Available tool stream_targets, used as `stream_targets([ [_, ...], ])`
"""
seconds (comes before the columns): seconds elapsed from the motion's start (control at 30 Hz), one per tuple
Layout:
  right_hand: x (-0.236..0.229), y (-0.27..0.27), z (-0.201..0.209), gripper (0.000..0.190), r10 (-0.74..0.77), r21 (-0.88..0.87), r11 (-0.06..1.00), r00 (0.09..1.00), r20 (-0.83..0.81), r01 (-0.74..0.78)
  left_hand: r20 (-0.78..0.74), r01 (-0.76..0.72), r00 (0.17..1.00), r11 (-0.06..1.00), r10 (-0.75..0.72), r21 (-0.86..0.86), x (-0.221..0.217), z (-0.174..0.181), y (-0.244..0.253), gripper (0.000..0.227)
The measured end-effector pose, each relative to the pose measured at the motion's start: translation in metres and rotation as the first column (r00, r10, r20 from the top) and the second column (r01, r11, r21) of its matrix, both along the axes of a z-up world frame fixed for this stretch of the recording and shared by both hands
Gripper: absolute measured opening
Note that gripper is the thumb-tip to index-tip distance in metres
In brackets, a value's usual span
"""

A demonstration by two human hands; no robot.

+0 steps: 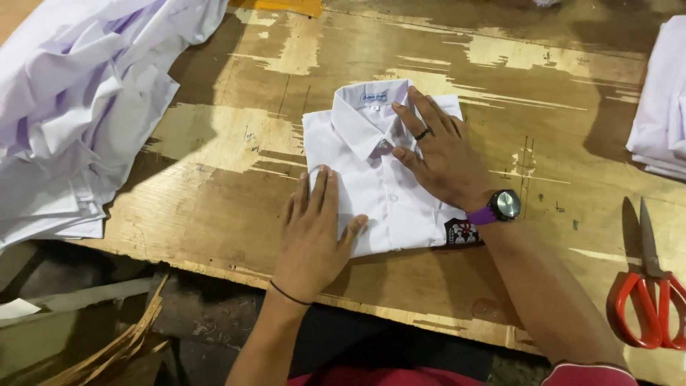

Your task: Folding a white collared shirt and trimming loose threads on a wooden workbench in a factory setting.

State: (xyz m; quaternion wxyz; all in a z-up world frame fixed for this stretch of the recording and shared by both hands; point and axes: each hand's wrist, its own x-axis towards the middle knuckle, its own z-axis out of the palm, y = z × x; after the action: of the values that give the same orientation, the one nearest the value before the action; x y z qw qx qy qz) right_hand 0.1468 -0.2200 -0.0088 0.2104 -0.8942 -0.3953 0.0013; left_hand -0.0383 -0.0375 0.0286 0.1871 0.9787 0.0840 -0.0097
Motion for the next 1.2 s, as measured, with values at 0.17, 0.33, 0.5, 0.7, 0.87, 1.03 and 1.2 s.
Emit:
stream_targets([
  [0.17, 0.002, -0.004, 0.017, 0.059, 0.016, 0.124, 0.992, 0.999, -0.037, -0.011, 0.390, -0.106, 0.918, 0.993, 0.078, 0.051, 0.060, -0.017, 0.056, 0.044],
  [0.33, 0.009, -0.006, 0.001, 0.067, 0.001, 0.142, 0.990, 0.998, -0.065, 0.009, 0.257, -0.227, 0.940, 0.974, 0.223, -0.015, 0.130, -0.055, 0.099, 0.034],
  [0.5, 0.009, -0.006, -0.004, 0.083, -0.039, 0.132, 0.990, 0.989, -0.142, 0.058, 0.193, -0.201, 0.964, 0.976, 0.183, 0.080, 0.141, -0.085, 0.108, 0.015],
  [0.7, 0.009, -0.007, 0.002, 0.082, -0.033, 0.101, 0.994, 0.988, -0.152, 0.049, 0.265, -0.201, 0.946, 0.979, 0.187, 0.029, 0.131, -0.064, 0.094, 0.014],
  [0.87, 0.013, -0.011, 0.001, 0.081, -0.044, 0.185, 0.978, 0.964, -0.261, 0.095, 0.380, -0.176, 0.889, 0.957, 0.255, -0.229, 0.126, -0.055, 0.102, 0.017],
  [1.03, 0.017, -0.020, 0.001, 0.060, -0.037, 0.371, 0.925, 0.992, -0.121, 0.080, 0.241, -0.159, 0.936, 0.917, 0.257, -0.365, 0.115, -0.031, 0.113, 0.018],
  [1.2, -0.042, 0.023, 0.029, 0.028, 0.081, 0.263, 0.954, 0.969, 0.235, -0.144, 0.144, -0.131, 0.967, 0.893, 0.212, -0.431, 0.122, -0.028, 0.121, 0.019],
])
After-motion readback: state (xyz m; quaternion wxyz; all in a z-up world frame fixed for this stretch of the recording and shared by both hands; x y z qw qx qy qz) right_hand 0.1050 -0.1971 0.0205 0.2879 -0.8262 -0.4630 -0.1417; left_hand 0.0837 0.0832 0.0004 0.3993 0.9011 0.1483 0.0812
